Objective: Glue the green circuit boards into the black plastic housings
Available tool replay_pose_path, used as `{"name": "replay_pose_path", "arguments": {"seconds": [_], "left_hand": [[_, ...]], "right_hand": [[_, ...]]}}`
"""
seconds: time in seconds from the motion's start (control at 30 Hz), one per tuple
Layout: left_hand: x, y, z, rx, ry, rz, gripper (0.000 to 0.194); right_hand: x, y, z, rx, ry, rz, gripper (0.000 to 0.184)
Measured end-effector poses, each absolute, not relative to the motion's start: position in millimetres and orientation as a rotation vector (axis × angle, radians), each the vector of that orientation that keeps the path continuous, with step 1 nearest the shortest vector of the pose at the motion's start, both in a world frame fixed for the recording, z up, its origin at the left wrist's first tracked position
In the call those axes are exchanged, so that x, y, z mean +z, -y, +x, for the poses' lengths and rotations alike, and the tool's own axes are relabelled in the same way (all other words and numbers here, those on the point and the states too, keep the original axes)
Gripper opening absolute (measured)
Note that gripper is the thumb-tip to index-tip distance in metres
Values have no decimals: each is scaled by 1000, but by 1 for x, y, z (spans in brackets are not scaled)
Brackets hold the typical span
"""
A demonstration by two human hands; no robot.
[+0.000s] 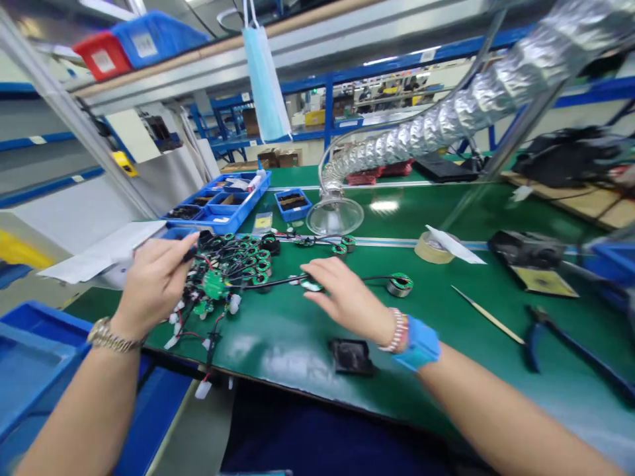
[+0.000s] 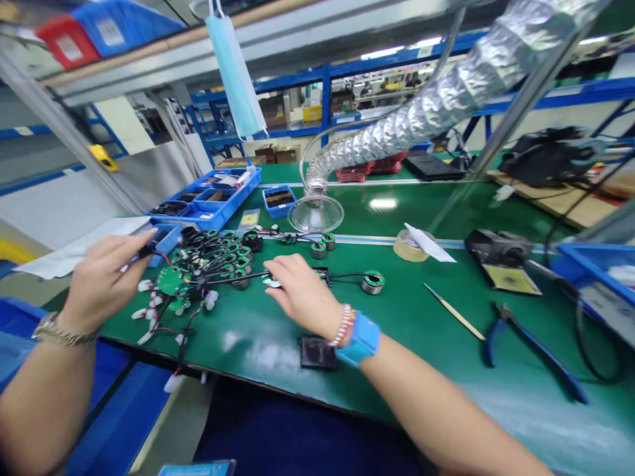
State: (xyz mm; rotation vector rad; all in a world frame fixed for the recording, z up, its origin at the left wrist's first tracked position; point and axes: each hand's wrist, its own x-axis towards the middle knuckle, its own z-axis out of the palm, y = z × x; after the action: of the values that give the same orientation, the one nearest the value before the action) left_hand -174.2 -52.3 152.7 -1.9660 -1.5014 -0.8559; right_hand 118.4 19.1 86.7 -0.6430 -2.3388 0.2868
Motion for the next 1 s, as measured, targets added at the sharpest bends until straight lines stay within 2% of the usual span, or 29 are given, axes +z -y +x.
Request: {"name": "replay_pose_path", "arguments": {"seconds": [0.13,0.3,0.37,0.5,0.6,0.63,0.77,1.0], "left_hand": [[111,67,-120,-853,1774,-2502,35],[56,50,-55,-323,1765,-3310,29],[39,39,-39,-252,1719,-3467,30],[17,28,-25,-249,1692,-3543,29],[12,30,-22,-324,1678,-3495,12],[12,31,-22,-363,1665,-3488,9],[15,34,-24,-535,1579,-3516,20],[10,40,-15,-761,1567,-3220,25]], "right_hand": [[79,1,210,226,2336,-928,33],[33,37,281,350,2426,-1228,33],[17,44,295,359,2438,-1303,33],[8,52,297,204,2444,-1395,35],[14,58,274,89,2467,-1264,36],[15,59,263,101,2473,-1183,34],[13,57,229,280,2381,-979,21],[20,40,220,548,2184,-985,17]]}}
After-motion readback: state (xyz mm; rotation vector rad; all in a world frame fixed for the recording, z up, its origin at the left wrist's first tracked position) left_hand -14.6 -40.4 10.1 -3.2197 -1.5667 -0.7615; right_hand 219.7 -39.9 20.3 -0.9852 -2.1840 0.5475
